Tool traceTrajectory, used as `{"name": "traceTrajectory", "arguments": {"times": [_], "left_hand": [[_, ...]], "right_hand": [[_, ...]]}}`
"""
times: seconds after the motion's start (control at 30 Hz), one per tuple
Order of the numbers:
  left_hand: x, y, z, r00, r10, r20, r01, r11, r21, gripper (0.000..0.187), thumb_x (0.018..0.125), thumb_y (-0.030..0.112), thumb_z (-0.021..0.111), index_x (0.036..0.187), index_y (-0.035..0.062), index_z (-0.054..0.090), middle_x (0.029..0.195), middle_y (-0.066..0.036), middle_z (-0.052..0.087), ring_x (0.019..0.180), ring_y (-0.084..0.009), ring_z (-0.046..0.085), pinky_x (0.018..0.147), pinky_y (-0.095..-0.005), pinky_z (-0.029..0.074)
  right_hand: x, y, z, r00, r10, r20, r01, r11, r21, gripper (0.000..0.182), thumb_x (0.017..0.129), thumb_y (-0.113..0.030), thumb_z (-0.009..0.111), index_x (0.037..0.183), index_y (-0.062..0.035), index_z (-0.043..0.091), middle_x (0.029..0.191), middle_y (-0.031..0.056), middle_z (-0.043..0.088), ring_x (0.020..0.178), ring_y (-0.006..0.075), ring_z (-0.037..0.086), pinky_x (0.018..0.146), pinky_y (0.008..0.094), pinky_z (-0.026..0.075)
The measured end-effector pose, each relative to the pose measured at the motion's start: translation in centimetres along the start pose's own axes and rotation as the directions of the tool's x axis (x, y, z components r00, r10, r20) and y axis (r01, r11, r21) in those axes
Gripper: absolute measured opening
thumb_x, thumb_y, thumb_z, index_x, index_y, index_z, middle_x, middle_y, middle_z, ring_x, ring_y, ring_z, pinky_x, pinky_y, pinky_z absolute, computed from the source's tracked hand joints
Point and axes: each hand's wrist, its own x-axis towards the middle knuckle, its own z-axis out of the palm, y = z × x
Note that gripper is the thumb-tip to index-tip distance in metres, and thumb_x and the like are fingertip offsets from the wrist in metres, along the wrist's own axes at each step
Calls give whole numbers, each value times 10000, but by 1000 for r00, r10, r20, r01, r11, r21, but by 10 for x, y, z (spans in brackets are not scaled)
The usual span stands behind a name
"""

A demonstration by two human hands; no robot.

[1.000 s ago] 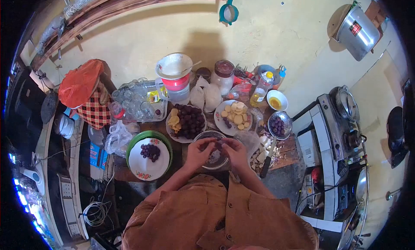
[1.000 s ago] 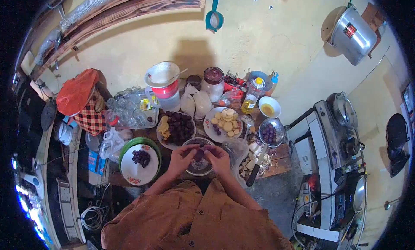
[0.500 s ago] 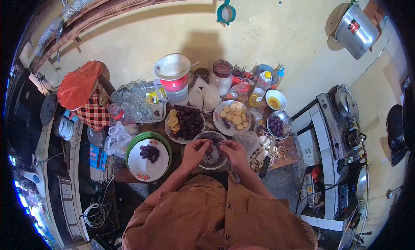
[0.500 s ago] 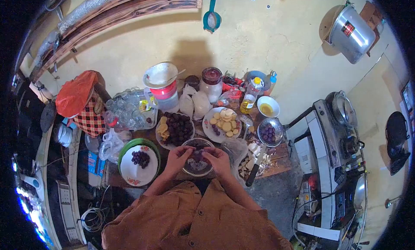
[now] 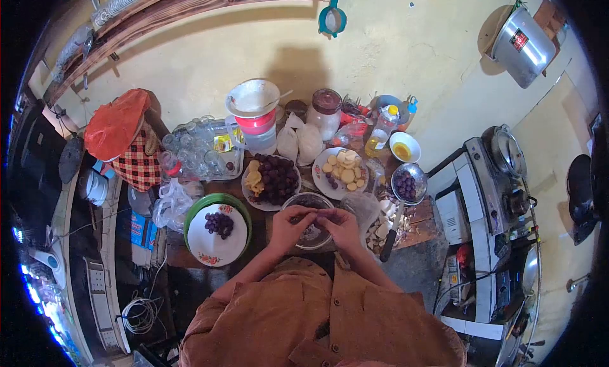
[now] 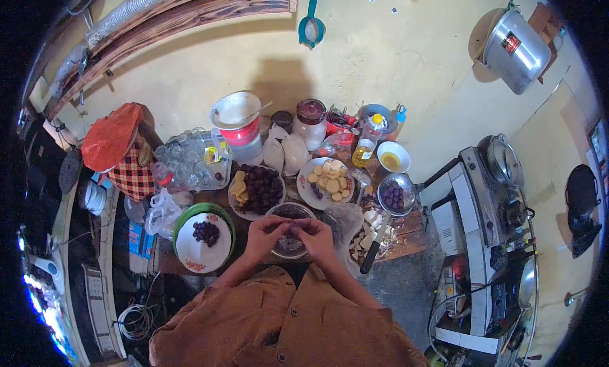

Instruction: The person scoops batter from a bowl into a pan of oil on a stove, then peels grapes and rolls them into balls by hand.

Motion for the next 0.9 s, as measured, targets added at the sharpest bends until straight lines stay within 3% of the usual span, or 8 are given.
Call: {"name": "traceTrajectory", "arguments": {"times": [0.1, 0.17, 0.23, 0.37, 0.43, 0.57, 0.63, 0.9], "left_hand": [[0, 0, 2, 978, 203, -55, -192, 969, 158, 123, 769, 32, 668, 888, 3, 678, 868, -57, 652, 784, -124, 616, 698, -252, 494], [1, -3, 1, 944, 324, -55, -299, 916, 266, 127, 741, -1, 682, 867, -13, 675, 848, -72, 652, 772, -136, 619, 680, -251, 494], [4, -7, -1, 829, 557, 53, -521, 735, 434, 182, 701, 9, 695, 882, 27, 688, 880, -80, 653, 792, -164, 635, 705, -287, 513], [3, 2, 6, 782, 620, 64, -582, 691, 428, 169, 707, 37, 710, 874, 26, 686, 873, -78, 662, 800, -151, 634, 701, -298, 518], [-2, 8, 13, 947, 268, -176, -266, 963, 39, 160, 726, 79, 718, 867, 13, 682, 861, -69, 675, 788, -131, 632, 692, -281, 511], [1, -5, 5, 983, 166, -78, -154, 978, 140, 177, 753, 111, 710, 887, -1, 681, 836, -68, 680, 756, -94, 618, 661, -243, 492], [1, -7, 5, 998, -22, -62, 23, 999, 22, 199, 765, 116, 703, 918, -8, 681, 807, -51, 675, 710, -68, 596, 630, -215, 472], [3, -3, 1, 991, -28, -131, 20, 998, -62, 152, 785, 65, 672, 916, -11, 683, 774, -26, 655, 665, -65, 574, 601, -207, 460]], "right_hand": [[2, 2, -4, 1000, -3, 10, 3, 999, 35, 211, 833, 19, 574, 1037, 69, 588, 973, 130, 643, 868, 191, 635, 809, 294, 524], [5, 2, -9, 989, 133, 71, -150, 888, 435, 231, 847, 3, 568, 1070, 65, 573, 1019, 127, 626, 920, 200, 620, 844, 295, 510], [3, -4, -5, 986, 162, 37, -164, 914, 370, 239, 847, -2, 574, 1076, 64, 570, 1030, 126, 622, 934, 202, 614, 853, 296, 506], [2, 1, -9, 992, 126, 27, -128, 939, 320, 249, 855, -34, 580, 1093, 34, 558, 1058, 132, 599, 961, 202, 598, 862, 306, 503], [1, -2, -8, 991, 132, 11, -129, 945, 299, 243, 850, -22, 581, 1085, 36, 563, 1035, 126, 608, 941, 200, 606, 847, 297, 510], [1, 1, -7, 996, 67, -53, -55, 978, 202, 203, 841, 0, 584, 1040, 41, 591, 1005, 116, 626, 891, 186, 623, 806, 267, 520], [-2, 1, -2, 996, 6, -92, 5, 994, 114, 203, 835, 3, 594, 1032, 48, 605, 995, 117, 636, 881, 171, 623, 808, 259, 514], [-5, -11, 3, 990, -115, -87, 110, 992, -61, 203, 815, -10, 629, 1010, 48, 629, 943, 105, 657, 833, 155, 626, 779, 258, 508]]}}
